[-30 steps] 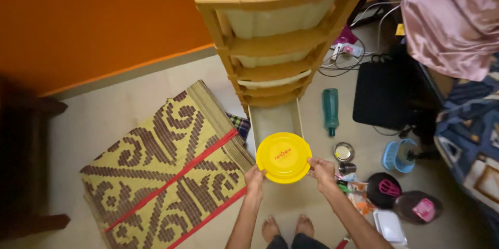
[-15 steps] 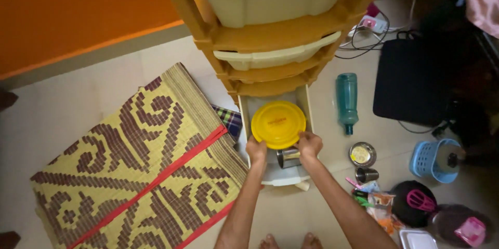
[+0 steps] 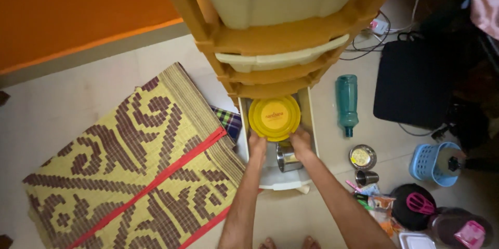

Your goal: The person organizes various kitchen items by placing them into a yellow plastic drawer unit. They handle a white bowl, a yellow lid, a metal container, and a white rectangular container, stacking and arranging them inside the drawers.

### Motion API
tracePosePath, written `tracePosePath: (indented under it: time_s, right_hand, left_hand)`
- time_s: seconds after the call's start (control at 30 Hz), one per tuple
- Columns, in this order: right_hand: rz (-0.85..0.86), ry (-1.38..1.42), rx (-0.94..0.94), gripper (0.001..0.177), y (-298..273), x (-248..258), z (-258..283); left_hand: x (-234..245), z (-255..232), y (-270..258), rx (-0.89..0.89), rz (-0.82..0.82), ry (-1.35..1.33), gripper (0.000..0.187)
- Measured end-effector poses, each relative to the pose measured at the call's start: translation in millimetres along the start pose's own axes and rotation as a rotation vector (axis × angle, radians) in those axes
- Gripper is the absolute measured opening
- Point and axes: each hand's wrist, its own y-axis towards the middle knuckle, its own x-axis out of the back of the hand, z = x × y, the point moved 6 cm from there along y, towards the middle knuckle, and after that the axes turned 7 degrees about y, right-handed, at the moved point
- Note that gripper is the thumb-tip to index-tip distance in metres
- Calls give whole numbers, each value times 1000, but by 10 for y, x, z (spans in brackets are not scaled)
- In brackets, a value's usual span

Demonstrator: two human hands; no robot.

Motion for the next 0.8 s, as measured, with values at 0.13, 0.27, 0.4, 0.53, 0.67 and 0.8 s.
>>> tracePosePath:
  time_s: [0.13,0.27,0.4,0.53,0.67,0.8]
  right_hand:
    - [-37,-85,-64,13,-542,70,325]
    - [36,84,-153,8,-1568,88,993]
    - [59,134,-113,5,-2757,61,1907]
    - [125,203,-162,16,-3636,-238,2831]
    - [198,279,-145,30,-4473,-298,3473]
    - [289,278,-53,44,-5086,-317,3853]
  left_hand:
    - [70,-462,-555,-5,-20,-67,74]
    - [116,-839,-1478,238,-16,-105,46]
    - [45,-1470,-2541,178,-42,-59,34]
    - [-374,-2573,-3397,183,93,-106,23]
    - [-326,-3512,-4310,130,171,-170,26]
    - [-48,-4108,-4877,11,215,-239,40]
